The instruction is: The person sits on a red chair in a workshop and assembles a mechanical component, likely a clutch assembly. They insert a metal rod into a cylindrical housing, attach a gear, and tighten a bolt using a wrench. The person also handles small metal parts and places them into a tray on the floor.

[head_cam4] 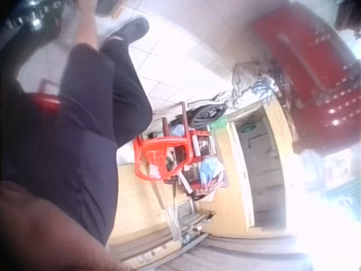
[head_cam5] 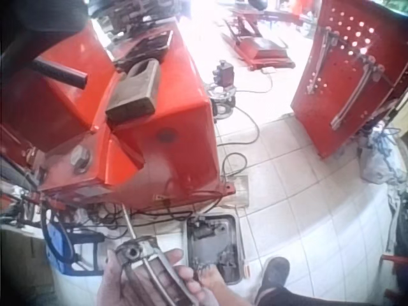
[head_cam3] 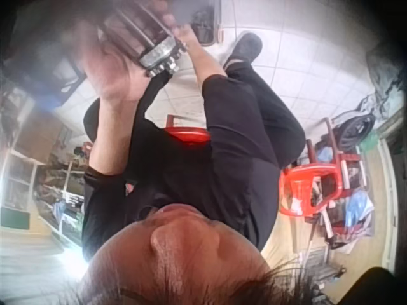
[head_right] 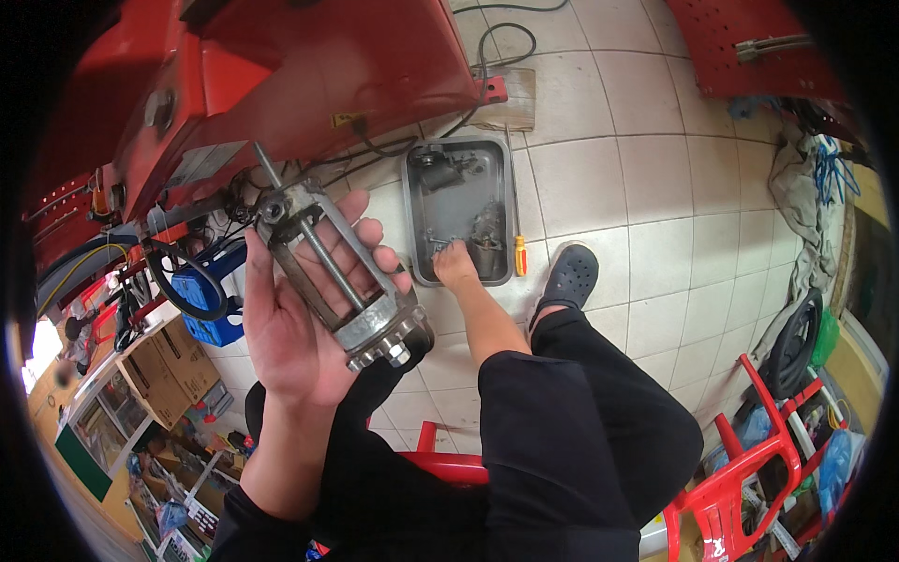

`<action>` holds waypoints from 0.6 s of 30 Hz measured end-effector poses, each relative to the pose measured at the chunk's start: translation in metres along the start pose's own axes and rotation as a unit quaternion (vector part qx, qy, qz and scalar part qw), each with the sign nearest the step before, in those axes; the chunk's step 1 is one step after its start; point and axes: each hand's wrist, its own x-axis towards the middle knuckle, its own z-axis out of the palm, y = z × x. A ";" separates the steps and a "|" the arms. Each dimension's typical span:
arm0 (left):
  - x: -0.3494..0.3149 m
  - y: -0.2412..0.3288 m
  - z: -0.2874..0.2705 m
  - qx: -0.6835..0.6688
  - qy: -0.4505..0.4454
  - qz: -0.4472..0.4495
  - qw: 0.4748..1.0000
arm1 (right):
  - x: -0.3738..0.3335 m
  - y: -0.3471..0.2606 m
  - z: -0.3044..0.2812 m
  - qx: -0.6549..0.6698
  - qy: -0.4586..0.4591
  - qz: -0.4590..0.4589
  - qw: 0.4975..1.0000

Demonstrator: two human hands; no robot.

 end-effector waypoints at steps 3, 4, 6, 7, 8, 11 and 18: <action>-0.005 0.004 0.012 -0.029 0.043 -0.006 0.999 | 0.001 0.007 -0.001 -0.004 0.014 -0.022 1.000; -0.005 0.005 0.015 -0.022 0.052 0.000 0.998 | 0.003 0.011 -0.004 -0.001 0.028 -0.034 0.999; -0.007 0.008 0.020 -0.018 0.065 0.008 0.998 | -0.003 0.014 -0.028 0.064 0.023 -0.033 0.997; -0.014 0.010 0.021 -0.015 0.080 0.017 0.997 | -0.002 0.010 -0.050 0.093 0.025 -0.049 0.994; -0.014 0.007 0.021 -0.011 0.077 0.013 0.997 | -0.008 0.020 -0.055 0.130 0.050 -0.033 0.990; -0.013 -0.002 0.023 -0.035 0.102 -0.005 0.994 | -0.012 0.036 -0.062 0.218 0.130 0.032 0.967; -0.060 -0.009 0.031 -0.023 -0.002 0.045 0.999 | -0.081 0.067 -0.235 0.497 0.301 0.107 0.807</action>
